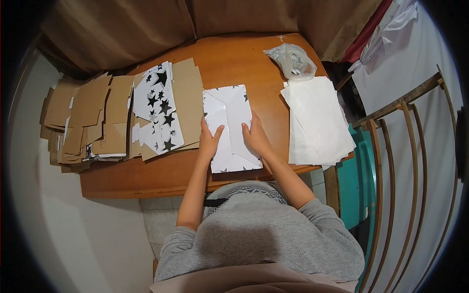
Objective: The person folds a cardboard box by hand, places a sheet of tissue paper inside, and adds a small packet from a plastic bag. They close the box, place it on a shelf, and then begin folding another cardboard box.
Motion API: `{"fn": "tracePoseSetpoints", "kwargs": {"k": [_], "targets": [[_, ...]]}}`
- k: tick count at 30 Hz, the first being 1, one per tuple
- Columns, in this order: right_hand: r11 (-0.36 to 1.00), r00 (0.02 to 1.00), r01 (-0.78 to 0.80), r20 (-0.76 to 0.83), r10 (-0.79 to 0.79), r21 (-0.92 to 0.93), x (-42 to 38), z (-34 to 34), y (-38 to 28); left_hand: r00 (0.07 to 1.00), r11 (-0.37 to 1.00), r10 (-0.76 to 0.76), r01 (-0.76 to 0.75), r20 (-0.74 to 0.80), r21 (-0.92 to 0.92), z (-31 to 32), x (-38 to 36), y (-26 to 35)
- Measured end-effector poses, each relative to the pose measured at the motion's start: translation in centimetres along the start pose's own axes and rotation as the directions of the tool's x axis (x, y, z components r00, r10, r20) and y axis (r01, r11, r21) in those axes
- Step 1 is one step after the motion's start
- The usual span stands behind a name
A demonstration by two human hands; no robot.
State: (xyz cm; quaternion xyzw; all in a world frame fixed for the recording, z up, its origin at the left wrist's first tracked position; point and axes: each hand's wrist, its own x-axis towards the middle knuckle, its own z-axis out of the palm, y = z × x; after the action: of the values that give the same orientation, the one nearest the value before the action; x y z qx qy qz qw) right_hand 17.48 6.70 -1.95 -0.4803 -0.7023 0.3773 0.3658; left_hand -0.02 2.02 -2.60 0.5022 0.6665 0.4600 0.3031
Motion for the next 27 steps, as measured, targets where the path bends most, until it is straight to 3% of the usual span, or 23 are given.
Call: {"fn": "tracePoseSetpoints", "kwargs": {"k": [7, 9, 11, 13, 14, 15, 16, 18, 19, 23, 25, 27], "targets": [[0.999, 0.999, -0.035, -0.013, 0.034, -0.03, 0.0, -0.1, -1.1, 0.999, 0.997, -0.043, 0.044, -0.019, 0.066, 0.3, 0.0, 0.0], [0.986, 0.989, -0.139, 0.036, 0.143, -0.097, 0.2, -0.4, -1.8, 0.999, 0.994, -0.044, 0.047, -0.028, 0.103, 0.4, -0.1, 0.1], [0.995, 0.997, -0.082, -0.005, 0.082, -0.051, 0.5, 0.3, -0.1, 0.999, 0.989, -0.038, 0.042, -0.034, 0.141, 0.2, 0.0, 0.1], [1.0, 0.998, -0.024, -0.051, 0.023, -0.011, 0.5, 0.3, 0.5, 0.999, 0.999, -0.023, 0.023, -0.035, 0.024, 0.1, -0.1, -0.3], [0.96, 0.992, -0.127, 0.006, 0.13, 0.249, 0.4, 0.1, 0.9, 0.999, 1.0, -0.019, 0.02, -0.031, 0.024, 0.0, -0.3, -0.4], [0.844, 0.973, -0.229, 0.086, 0.214, 0.484, 0.4, -0.3, 0.6, 0.995, 0.99, -0.099, 0.097, -0.008, -0.104, -0.2, -0.6, -0.4], [0.847, 0.974, -0.222, 0.076, 0.212, 0.484, 0.3, -0.7, 0.3, 0.985, 0.958, -0.171, 0.173, 0.027, -0.229, -0.4, -0.7, -0.2], [0.609, 0.864, -0.495, 0.279, 0.419, 0.62, -0.3, -1.4, -0.3, 0.974, 0.921, -0.203, 0.224, 0.098, -0.319, -0.9, -1.2, 0.5], [0.611, 0.865, -0.493, 0.277, 0.418, 0.619, -0.2, -1.6, -0.5, 0.958, 0.87, -0.235, 0.284, 0.167, -0.403, -1.1, -1.5, 1.0], [0.703, 0.892, -0.45, 0.316, 0.323, 0.551, 0.2, -2.4, -1.3, 0.953, 0.86, -0.232, 0.294, 0.193, -0.417, -1.5, -1.5, 1.0], [0.716, 0.903, -0.429, 0.292, 0.316, 0.551, 0.6, -2.8, -3.1, 0.983, 0.896, -0.103, 0.158, 0.152, -0.415, -2.1, -1.2, 1.3], [0.813, 0.967, -0.254, 0.145, 0.208, 0.524, 0.8, -3.5, -5.0, 0.971, 0.883, -0.114, 0.196, 0.209, -0.426, -3.3, -1.0, 1.9]]}}
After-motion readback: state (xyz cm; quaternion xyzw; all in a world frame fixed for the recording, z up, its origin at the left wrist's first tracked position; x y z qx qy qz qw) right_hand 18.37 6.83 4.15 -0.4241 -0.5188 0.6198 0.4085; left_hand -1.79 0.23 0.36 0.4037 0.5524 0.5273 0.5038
